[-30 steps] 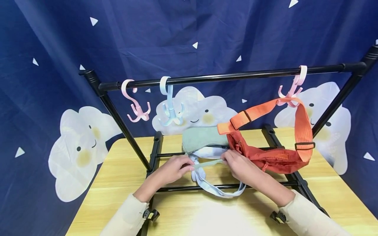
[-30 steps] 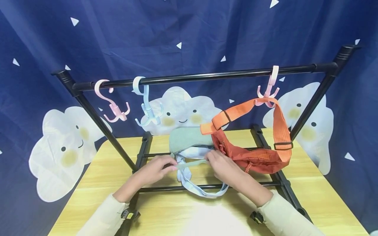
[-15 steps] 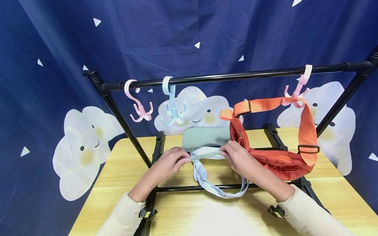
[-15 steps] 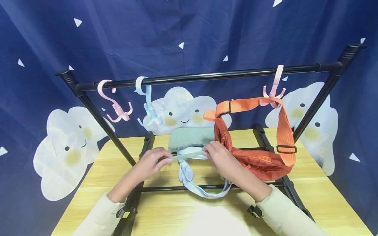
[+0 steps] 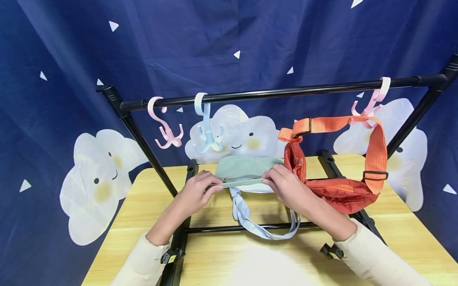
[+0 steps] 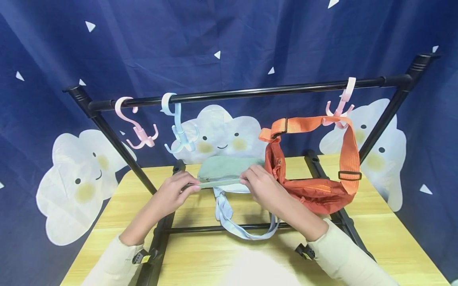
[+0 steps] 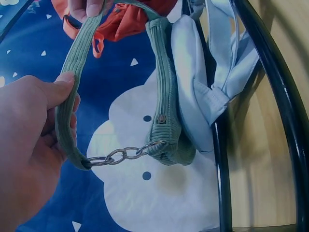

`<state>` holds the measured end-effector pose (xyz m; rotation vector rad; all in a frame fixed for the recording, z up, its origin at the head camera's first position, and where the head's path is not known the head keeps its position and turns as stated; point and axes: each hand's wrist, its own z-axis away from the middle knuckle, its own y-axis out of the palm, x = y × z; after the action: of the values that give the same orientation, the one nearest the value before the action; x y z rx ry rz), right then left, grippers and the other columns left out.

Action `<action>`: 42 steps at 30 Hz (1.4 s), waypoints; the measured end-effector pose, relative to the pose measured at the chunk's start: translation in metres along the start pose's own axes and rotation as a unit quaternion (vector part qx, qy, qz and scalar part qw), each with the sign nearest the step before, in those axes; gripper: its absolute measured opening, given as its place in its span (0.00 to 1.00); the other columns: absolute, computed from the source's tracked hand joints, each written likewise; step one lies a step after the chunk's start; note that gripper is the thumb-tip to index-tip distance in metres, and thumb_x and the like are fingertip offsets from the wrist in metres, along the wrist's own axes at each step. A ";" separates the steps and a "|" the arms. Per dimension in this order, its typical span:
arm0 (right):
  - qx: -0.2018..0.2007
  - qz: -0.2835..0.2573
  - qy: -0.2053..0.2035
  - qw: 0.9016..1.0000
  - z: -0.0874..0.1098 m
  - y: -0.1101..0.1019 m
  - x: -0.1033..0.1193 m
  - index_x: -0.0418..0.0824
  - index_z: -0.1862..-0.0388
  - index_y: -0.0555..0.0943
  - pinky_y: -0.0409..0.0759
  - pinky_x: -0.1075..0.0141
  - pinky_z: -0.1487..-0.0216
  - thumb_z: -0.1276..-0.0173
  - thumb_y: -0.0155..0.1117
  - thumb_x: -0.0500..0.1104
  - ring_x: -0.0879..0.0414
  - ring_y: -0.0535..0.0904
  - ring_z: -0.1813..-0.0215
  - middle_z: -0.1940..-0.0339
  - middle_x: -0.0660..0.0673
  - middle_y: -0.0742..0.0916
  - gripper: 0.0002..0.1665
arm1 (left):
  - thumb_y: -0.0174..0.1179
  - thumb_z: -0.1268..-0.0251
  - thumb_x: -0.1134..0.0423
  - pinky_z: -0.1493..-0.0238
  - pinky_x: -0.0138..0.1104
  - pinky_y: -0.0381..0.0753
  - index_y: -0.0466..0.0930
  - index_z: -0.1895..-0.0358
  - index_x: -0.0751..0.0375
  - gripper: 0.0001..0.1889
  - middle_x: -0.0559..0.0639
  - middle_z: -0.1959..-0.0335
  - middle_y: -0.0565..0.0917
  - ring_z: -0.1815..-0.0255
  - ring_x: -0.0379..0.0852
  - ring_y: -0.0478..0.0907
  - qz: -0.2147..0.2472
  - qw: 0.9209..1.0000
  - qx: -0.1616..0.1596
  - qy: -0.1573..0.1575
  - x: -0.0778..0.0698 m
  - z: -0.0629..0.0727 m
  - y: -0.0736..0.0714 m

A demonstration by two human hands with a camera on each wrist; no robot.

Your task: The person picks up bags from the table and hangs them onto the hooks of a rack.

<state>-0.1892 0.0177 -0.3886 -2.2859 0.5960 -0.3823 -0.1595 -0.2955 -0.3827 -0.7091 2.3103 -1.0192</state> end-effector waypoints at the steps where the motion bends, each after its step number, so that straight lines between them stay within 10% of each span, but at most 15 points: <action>1: -0.001 0.000 -0.001 1.000 -0.001 -0.001 0.001 0.37 0.60 0.82 0.85 0.63 0.60 0.27 0.67 0.39 0.57 0.80 0.60 0.64 0.47 0.83 0.05 | 0.66 0.29 0.62 0.56 0.36 0.85 0.87 0.59 0.55 0.02 0.46 0.64 0.88 0.59 0.42 0.84 -0.003 1.000 -0.003 0.005 0.000 0.000 -0.001; 14: -0.002 -0.043 -0.005 0.999 -0.008 -0.005 0.011 0.38 0.58 0.82 0.81 0.69 0.64 0.22 0.61 0.43 0.61 0.77 0.64 0.64 0.48 0.82 0.09 | 0.66 0.30 0.65 0.56 0.37 0.83 0.85 0.60 0.61 0.03 0.48 0.66 0.86 0.61 0.44 0.81 -0.049 0.994 -0.066 0.068 0.000 0.003 -0.016; 31: -0.015 -0.097 -0.009 0.995 -0.023 -0.002 0.029 0.38 0.57 0.82 0.78 0.71 0.63 0.28 0.67 0.37 0.62 0.76 0.63 0.64 0.49 0.84 0.04 | 0.54 0.19 0.57 0.57 0.37 0.80 0.84 0.59 0.62 0.13 0.50 0.65 0.86 0.64 0.46 0.80 -0.079 0.989 -0.098 0.071 -0.003 0.008 -0.045; 42: -0.034 -0.090 -0.042 0.994 -0.034 -0.013 0.031 0.38 0.58 0.80 0.76 0.73 0.64 0.19 0.53 0.47 0.62 0.74 0.66 0.66 0.48 0.82 0.15 | 0.53 0.18 0.55 0.56 0.37 0.79 0.83 0.60 0.63 0.16 0.51 0.66 0.85 0.63 0.46 0.79 -0.095 0.988 -0.102 0.066 -0.008 0.005 -0.056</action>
<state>-0.1740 -0.0099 -0.3529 -2.4158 0.3656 -0.3538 -0.1365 -0.3256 -0.3403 -0.9874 2.5261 -0.9448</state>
